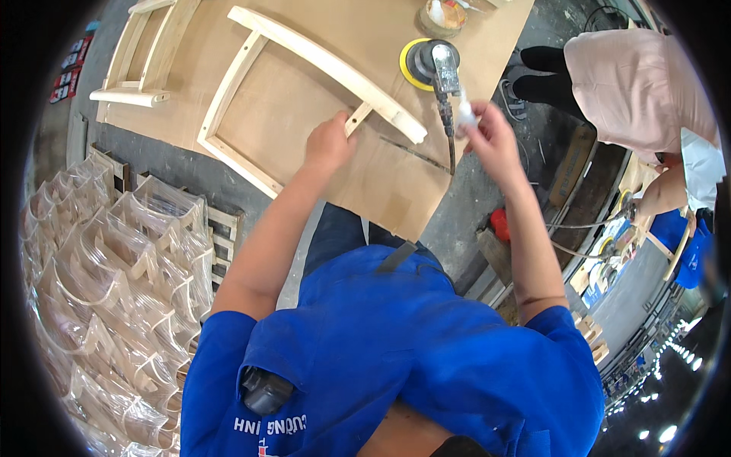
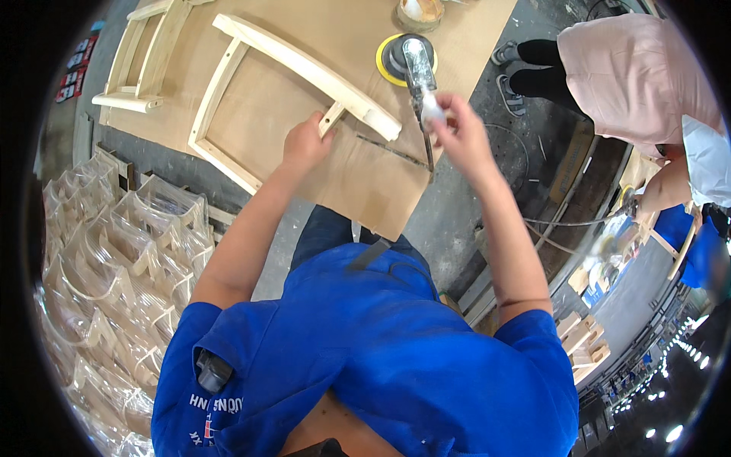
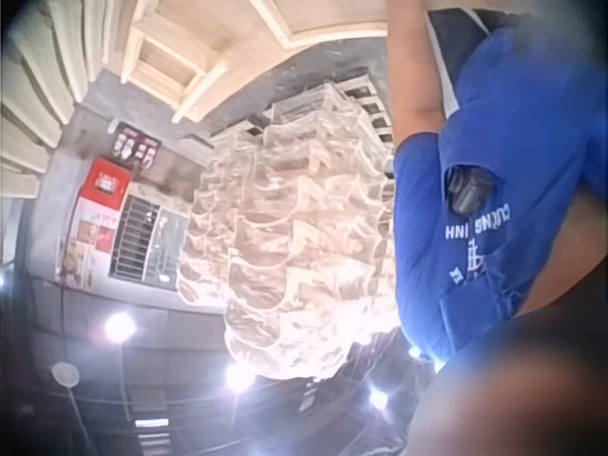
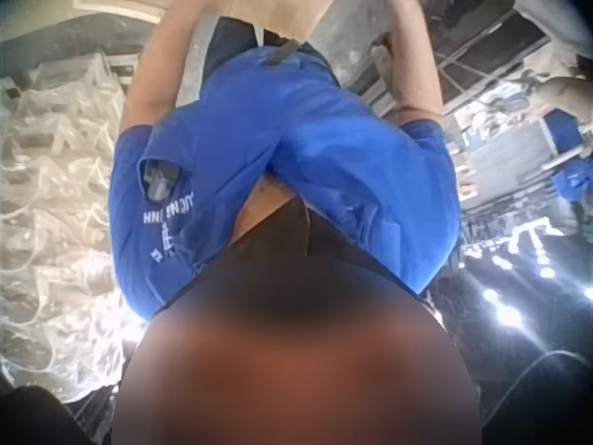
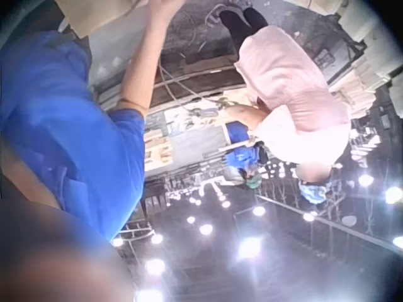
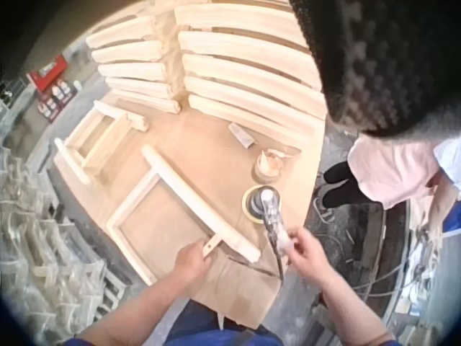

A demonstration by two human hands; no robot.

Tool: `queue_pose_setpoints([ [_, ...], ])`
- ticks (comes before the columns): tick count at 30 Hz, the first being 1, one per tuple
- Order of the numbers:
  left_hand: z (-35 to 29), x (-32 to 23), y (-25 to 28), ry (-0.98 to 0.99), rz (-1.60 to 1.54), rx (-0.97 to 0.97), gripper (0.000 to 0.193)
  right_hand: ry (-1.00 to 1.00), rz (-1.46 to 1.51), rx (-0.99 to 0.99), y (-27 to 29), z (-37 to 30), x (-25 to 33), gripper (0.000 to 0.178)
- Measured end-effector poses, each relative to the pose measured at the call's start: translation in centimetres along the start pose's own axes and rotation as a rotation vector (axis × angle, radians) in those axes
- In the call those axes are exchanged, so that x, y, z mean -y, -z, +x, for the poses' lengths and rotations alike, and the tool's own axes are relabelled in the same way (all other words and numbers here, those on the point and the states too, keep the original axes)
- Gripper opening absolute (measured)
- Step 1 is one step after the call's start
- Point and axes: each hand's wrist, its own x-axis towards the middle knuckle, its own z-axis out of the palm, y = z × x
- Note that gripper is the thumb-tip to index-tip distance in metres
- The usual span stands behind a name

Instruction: The person assembles a wooden chair frame by inserting legs into a seat frame, applying glue to joints, and smoothing surfaces with a power sander. They handle multiple chair components, including legs and seat frames, and use a glue bottle and sander during the process.

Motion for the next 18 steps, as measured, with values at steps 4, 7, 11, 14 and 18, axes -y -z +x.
queue_pose_setpoints([
  [4, 0.1, -0.3, 0.2, 0.013, -0.003, 0.006, 0.032, -0.065, -0.232, -0.105, -2.4, -4.5, -3.1, 0.020],
  [7, 0.1, -0.2, 0.2, -0.007, 0.002, -0.005, 0.038, 0.011, -0.262, -0.199, -3.1, -5.3, -4.3, 0.019],
  [11, 0.2, 0.1, 0.1, -0.011, 0.012, 0.009, 0.044, 0.166, -0.411, -0.285, -3.4, -5.1, -5.0, 0.015],
  [14, 0.2, 0.2, 0.0, -0.017, 0.012, 0.011, 0.044, 0.172, -0.444, -0.292, -3.5, -4.9, -5.1, 0.016],
  [18, 0.1, 0.1, 0.0, -0.015, -0.004, -0.002, 0.040, 0.209, -0.552, -0.311, -3.5, -4.8, -5.1, 0.015],
])
